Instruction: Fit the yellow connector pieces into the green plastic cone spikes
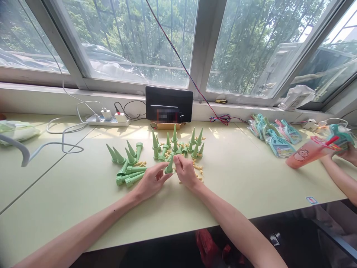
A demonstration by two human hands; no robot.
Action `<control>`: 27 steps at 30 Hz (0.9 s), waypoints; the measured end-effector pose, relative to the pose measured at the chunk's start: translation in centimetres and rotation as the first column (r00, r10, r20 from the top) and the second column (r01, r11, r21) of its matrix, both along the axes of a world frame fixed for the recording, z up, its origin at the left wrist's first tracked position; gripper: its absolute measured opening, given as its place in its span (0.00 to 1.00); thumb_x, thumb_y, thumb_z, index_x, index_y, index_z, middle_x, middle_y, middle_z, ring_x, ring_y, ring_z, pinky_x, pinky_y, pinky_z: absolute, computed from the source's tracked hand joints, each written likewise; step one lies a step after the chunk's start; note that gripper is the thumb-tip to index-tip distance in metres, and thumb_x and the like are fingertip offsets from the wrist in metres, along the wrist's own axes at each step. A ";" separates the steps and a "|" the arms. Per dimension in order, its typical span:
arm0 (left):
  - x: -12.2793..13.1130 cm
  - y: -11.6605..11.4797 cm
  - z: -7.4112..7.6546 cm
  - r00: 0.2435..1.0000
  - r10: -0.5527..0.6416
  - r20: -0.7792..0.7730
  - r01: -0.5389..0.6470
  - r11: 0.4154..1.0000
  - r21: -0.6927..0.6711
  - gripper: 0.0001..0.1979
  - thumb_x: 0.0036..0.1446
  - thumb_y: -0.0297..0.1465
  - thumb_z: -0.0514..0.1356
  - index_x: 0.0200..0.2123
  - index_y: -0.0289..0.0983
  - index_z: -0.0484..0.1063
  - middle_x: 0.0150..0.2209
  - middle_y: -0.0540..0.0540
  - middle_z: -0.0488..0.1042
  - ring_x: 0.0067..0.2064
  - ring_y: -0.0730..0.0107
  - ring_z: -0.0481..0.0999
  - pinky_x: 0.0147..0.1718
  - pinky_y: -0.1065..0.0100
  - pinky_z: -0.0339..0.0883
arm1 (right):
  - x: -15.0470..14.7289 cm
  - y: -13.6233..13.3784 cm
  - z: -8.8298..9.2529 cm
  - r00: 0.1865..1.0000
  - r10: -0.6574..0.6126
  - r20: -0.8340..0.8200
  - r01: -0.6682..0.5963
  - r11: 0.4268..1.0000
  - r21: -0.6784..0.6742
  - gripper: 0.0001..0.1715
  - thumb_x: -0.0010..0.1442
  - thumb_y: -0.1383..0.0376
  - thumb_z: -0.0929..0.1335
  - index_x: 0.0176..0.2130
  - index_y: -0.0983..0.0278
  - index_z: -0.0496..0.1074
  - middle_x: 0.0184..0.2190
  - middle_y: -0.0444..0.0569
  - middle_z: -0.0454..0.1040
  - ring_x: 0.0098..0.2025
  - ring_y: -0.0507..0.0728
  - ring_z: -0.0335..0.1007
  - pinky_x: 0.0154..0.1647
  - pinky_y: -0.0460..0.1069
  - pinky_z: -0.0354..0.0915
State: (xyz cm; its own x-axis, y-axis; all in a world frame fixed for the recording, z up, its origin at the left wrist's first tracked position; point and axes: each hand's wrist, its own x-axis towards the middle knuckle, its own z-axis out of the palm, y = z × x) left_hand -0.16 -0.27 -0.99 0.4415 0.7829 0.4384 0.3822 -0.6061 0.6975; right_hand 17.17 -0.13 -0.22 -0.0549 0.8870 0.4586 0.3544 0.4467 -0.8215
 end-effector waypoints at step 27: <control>0.1 -0.4 0.6 0.999 -0.024 -0.026 0.023 1.000 -0.021 0.15 0.62 0.36 0.59 0.49 0.36 0.70 0.34 0.49 0.74 0.23 0.79 0.63 0.25 0.72 0.61 | 0.1 0.2 -0.1 0.998 -0.052 0.024 0.051 0.999 0.015 0.22 0.70 0.53 0.58 0.33 0.62 0.69 0.17 0.40 0.61 0.19 0.52 0.58 0.22 0.46 0.57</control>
State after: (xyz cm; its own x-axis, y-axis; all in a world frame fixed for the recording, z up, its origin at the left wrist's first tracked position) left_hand -0.08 -0.62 -0.36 0.4712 0.7808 0.4102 0.3867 -0.6009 0.6996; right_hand 17.24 0.06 -0.28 -0.0206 0.8822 0.4705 0.3970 0.4391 -0.8060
